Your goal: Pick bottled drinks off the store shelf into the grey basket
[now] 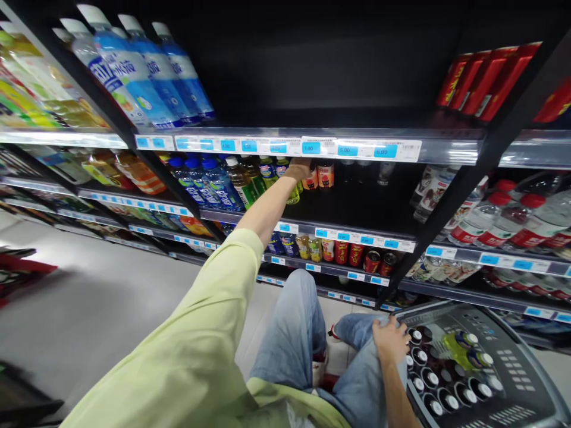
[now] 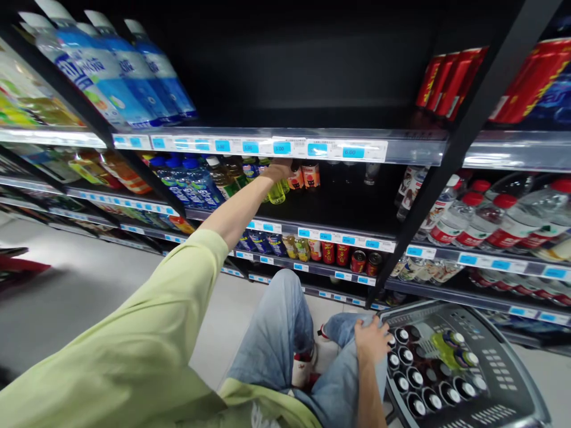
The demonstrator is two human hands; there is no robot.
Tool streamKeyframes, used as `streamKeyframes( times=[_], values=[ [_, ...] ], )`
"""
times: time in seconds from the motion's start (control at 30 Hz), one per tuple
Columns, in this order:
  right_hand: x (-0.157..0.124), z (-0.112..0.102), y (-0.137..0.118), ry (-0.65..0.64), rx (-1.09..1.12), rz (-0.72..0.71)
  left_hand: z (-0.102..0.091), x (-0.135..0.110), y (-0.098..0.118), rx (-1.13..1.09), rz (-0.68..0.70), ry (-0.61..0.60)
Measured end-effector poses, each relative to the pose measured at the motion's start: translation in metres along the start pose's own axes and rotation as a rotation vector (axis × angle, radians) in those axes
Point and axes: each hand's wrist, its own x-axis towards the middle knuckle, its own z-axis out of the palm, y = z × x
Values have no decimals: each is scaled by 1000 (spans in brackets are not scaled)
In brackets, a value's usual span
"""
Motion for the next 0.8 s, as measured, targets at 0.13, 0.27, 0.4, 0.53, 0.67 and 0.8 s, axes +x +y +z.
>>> streamKeyframes(
  times=[0.13, 0.27, 0.4, 0.53, 0.67, 0.8],
  values=[
    [-1, -1, 0, 6, -3, -8, 5, -26, 12, 47, -13, 51],
    [-1, 0, 2, -14, 17, -11, 20, -66, 32, 120, 68, 39],
    [1, 2, 5, -44, 44, -22, 16, -98, 46, 130, 141, 60],
    [0, 2, 6, -41, 36, -21, -2, -115, 52, 108, 136, 66],
    [-2, 1, 8, -59, 33, -25, -11, -128, 55, 87, 167, 65],
    [-3, 6, 12, -47, 51, -37, -4, -151, 58, 24, 227, 153]
  ],
)
